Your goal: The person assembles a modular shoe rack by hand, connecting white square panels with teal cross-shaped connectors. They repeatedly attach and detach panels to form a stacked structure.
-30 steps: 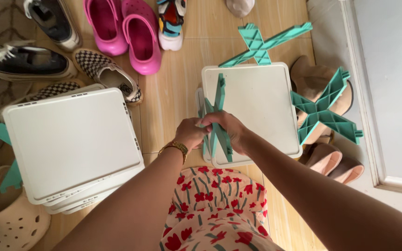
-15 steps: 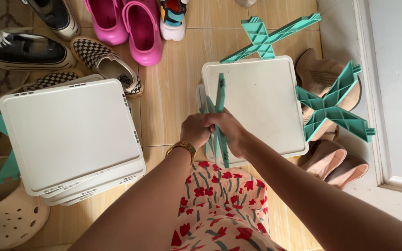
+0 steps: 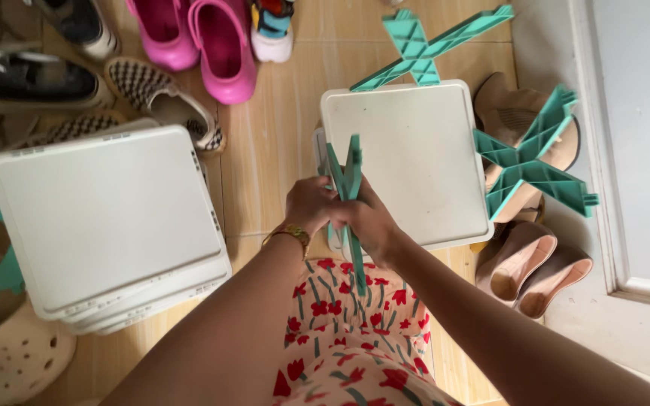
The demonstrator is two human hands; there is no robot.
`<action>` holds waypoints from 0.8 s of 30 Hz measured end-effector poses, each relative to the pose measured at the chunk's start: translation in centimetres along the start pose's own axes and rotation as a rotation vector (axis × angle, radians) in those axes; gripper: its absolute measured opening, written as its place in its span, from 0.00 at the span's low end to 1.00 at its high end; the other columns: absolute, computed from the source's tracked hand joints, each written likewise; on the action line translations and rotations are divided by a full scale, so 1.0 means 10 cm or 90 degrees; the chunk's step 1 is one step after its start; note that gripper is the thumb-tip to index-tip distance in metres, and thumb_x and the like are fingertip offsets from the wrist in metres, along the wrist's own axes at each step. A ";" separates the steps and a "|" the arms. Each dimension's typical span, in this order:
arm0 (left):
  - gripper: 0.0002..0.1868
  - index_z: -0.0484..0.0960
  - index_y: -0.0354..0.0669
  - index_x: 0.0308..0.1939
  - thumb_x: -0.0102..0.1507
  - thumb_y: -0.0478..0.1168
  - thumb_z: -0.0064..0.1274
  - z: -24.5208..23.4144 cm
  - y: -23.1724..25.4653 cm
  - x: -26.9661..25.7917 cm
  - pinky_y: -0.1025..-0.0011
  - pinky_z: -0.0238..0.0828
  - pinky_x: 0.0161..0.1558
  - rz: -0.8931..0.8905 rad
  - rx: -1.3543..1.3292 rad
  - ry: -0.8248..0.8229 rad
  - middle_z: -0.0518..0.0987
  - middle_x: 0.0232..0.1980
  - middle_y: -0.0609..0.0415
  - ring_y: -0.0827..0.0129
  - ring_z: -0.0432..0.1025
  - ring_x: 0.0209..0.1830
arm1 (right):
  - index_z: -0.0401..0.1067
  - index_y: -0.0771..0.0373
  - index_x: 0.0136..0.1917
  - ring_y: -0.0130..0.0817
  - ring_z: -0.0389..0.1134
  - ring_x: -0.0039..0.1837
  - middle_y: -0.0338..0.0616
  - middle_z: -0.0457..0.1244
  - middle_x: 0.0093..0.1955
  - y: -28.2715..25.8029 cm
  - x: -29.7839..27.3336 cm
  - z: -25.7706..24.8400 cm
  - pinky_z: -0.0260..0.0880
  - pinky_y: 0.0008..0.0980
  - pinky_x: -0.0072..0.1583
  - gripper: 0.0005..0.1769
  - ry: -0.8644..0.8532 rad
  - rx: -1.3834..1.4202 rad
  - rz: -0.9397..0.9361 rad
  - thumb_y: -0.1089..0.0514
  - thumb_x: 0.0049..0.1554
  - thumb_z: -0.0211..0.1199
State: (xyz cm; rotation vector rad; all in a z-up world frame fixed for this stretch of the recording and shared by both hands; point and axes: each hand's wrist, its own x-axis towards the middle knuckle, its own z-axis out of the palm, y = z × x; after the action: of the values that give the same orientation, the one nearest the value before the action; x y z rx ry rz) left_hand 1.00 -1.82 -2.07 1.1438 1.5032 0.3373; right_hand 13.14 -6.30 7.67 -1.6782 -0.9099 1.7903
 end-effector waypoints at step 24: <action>0.24 0.77 0.40 0.59 0.73 0.55 0.39 -0.57 0.40 -0.46 0.64 0.77 0.56 -0.147 -0.402 -0.125 0.80 0.53 0.47 0.61 0.76 0.54 | 0.69 0.61 0.63 0.38 0.72 0.61 0.47 0.69 0.59 -0.88 0.23 -0.57 0.72 0.43 0.67 0.25 -0.094 0.250 0.085 0.51 0.54 0.63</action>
State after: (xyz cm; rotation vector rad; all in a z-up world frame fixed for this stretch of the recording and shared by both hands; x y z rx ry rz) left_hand -2.75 -1.40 5.32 0.4821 1.2106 0.4808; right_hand 17.95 1.73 12.88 -1.3964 -0.4681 2.0464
